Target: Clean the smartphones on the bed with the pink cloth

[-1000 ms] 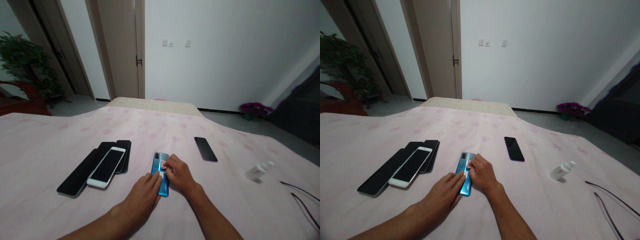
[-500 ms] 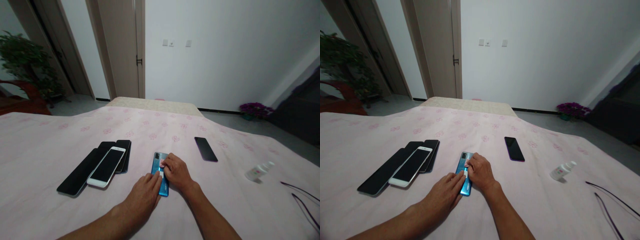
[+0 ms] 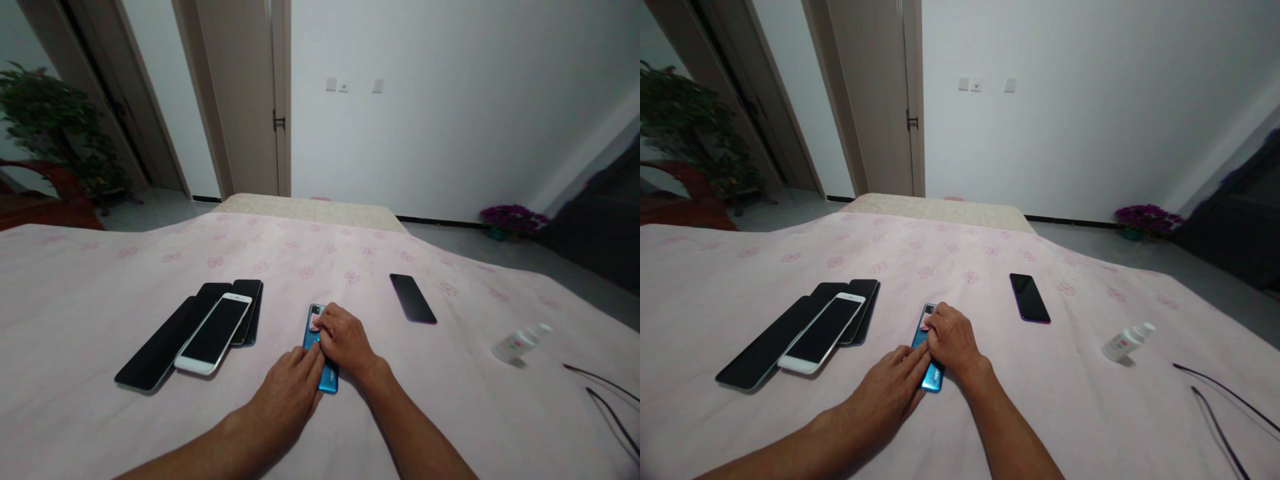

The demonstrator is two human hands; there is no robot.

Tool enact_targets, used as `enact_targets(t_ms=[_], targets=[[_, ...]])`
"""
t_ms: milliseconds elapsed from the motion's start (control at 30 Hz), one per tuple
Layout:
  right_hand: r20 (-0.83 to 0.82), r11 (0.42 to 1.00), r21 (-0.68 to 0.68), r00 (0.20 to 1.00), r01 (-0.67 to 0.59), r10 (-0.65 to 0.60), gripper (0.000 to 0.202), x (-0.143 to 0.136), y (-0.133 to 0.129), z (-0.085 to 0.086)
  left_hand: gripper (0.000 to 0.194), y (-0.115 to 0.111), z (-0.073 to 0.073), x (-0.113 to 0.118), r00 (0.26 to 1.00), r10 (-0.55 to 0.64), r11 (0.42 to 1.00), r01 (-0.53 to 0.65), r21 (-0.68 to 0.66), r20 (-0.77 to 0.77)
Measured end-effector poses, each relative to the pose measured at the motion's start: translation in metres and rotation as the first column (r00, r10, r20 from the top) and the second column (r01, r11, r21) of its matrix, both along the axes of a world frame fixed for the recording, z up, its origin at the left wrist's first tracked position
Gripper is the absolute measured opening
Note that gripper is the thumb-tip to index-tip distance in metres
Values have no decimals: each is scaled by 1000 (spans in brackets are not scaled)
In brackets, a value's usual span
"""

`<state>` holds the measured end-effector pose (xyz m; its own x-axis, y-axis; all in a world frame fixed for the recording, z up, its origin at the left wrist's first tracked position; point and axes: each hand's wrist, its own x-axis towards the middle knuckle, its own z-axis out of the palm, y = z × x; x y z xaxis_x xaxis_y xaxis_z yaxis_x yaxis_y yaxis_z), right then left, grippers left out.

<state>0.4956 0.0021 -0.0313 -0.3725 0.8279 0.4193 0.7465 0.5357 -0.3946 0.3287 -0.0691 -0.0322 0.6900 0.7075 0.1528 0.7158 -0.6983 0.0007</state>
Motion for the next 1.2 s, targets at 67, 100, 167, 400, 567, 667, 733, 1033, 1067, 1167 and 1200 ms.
enact_targets(t_ms=[67,100,167,400,567,667,733,1033,1067,1167,1200], targets=[[-18,998,19,998,67,-66,24,2,3,-2,45,-1,-2,-1,1000,12,1000,-12,17,7],[-30,994,30,994,105,-104,25,3,5,-3,46,-1,-3,-1,1000,8,1000,-8,25,9],[-48,988,45,988,148,-146,27,4,8,-4,43,-1,-5,-3,1000,-11,999,11,36,10],[-52,999,3,998,-39,39,26,-1,1,-1,38,2,-7,-3,999,-41,999,41,25,13],[-74,997,40,995,69,-66,27,1,8,-6,35,0,-9,-5,999,-44,997,44,66,8],[-88,991,61,990,115,-110,30,3,12,-8,37,-1,-12,-6,999,-42,996,41,81,15],[-91,995,55,993,82,-76,30,3,11,-7,39,-1,-12,-6,999,-38,996,37,76,19],[-69,999,26,997,43,-41,28,1,7,-3,40,-1,-6,-4,1000,-22,1000,22,3,19],[-72,996,36,994,79,-76,28,2,9,-3,39,-1,-6,-4,1000,-20,1000,20,6,16],[-76,991,54,991,119,-114,29,4,11,-4,39,-1,-6,-4,1000,-19,1000,19,13,15],[-72,993,55,992,103,-99,29,4,11,-4,39,-1,-7,-4,1000,-19,1000,19,11,17]])
